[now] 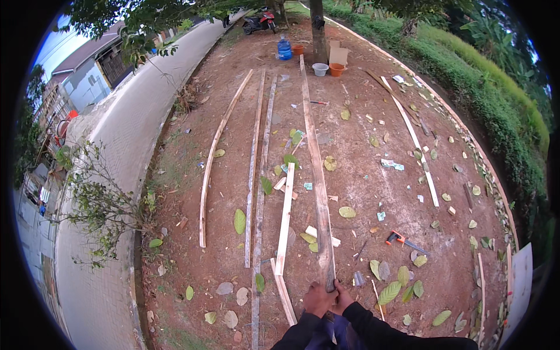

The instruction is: The person hammers nails into a large white board to attach wooden strips, then walks to gather additional wood pieces and repositions the board. The person continues hammering nails along the board's edge and adjusts the board's position on the ground.

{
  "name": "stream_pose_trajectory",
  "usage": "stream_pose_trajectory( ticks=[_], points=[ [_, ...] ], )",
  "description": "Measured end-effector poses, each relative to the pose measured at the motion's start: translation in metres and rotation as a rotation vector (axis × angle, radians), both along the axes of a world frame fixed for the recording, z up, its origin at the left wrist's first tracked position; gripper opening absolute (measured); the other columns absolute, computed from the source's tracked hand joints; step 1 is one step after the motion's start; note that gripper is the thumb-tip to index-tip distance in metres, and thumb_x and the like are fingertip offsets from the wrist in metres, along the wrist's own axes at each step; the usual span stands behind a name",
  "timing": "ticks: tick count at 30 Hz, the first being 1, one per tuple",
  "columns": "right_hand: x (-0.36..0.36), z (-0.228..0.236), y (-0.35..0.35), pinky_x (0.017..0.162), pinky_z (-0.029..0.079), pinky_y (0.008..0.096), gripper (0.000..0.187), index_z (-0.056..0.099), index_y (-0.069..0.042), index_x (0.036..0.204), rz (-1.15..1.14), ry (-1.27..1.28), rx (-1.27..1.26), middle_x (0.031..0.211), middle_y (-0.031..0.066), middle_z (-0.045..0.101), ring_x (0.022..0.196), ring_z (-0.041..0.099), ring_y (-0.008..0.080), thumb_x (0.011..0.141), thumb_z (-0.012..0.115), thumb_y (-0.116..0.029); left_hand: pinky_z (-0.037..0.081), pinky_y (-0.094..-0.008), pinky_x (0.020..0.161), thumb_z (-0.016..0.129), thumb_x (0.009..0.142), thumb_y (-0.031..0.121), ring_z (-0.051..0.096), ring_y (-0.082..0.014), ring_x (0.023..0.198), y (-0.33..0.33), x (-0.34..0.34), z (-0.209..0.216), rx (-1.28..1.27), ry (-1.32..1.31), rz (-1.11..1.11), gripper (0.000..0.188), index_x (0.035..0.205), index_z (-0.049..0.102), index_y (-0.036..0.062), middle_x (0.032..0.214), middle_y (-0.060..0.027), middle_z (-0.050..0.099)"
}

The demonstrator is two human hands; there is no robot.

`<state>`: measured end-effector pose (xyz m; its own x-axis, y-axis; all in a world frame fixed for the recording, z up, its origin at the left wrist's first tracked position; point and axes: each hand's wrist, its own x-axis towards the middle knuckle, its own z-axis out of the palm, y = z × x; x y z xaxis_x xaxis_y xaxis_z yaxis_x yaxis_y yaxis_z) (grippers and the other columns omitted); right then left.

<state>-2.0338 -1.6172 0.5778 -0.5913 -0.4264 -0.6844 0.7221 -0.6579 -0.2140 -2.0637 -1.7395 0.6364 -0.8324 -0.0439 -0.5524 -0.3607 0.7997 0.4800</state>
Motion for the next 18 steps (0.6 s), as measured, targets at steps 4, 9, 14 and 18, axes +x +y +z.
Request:
stream_pose_trajectory(
  ticks=[4,9,14,18],
  points=[
    [-0.004,0.028,0.039,0.101,0.045,0.0584,0.056,0.046,-0.014,0.139,-0.059,-0.074,-0.008,0.131,0.0114,0.058,0.120,0.055,0.0323,0.099,0.049,-0.053,0.057,-0.0398,0.082,0.075,0.082,0.034,0.071,-0.0347,0.093,0.011,0.015,0.028,0.444,0.078,0.023,0.060,0.119,0.054,-0.0087,0.106,-0.0249,0.068],
    [-0.007,0.043,0.107,0.082,0.051,0.0552,0.049,0.050,-0.014,0.129,-0.028,-0.065,0.068,0.114,0.0128,0.064,0.098,0.065,0.0344,0.100,0.045,-0.053,0.057,-0.0331,0.074,0.067,0.090,0.020,0.070,-0.0225,0.092,0.002,0.036,0.052,0.629,-0.030,0.189,0.047,0.125,0.053,-0.0070,0.106,-0.0174,0.069],
    [-0.010,0.082,0.175,0.080,0.048,0.0556,0.047,0.049,-0.015,0.134,-0.001,0.023,0.238,0.113,0.0126,0.063,0.098,0.063,0.0342,0.101,0.044,-0.048,0.055,-0.0284,0.067,0.065,0.091,0.019,0.070,-0.0192,0.079,0.007,0.030,0.072,0.710,-0.097,0.420,0.032,0.113,0.061,-0.0045,0.094,-0.0137,0.070],
    [-0.012,0.110,0.197,0.081,0.048,0.0560,0.047,0.051,-0.013,0.132,0.012,0.040,0.455,0.111,0.0115,0.063,0.095,0.064,0.0307,0.101,0.042,-0.048,0.052,-0.0263,0.064,0.062,0.092,0.016,0.064,-0.0145,0.069,0.037,0.015,0.082,0.703,-0.191,0.449,0.021,0.103,0.064,-0.0025,0.089,-0.0103,0.067]
  ],
)
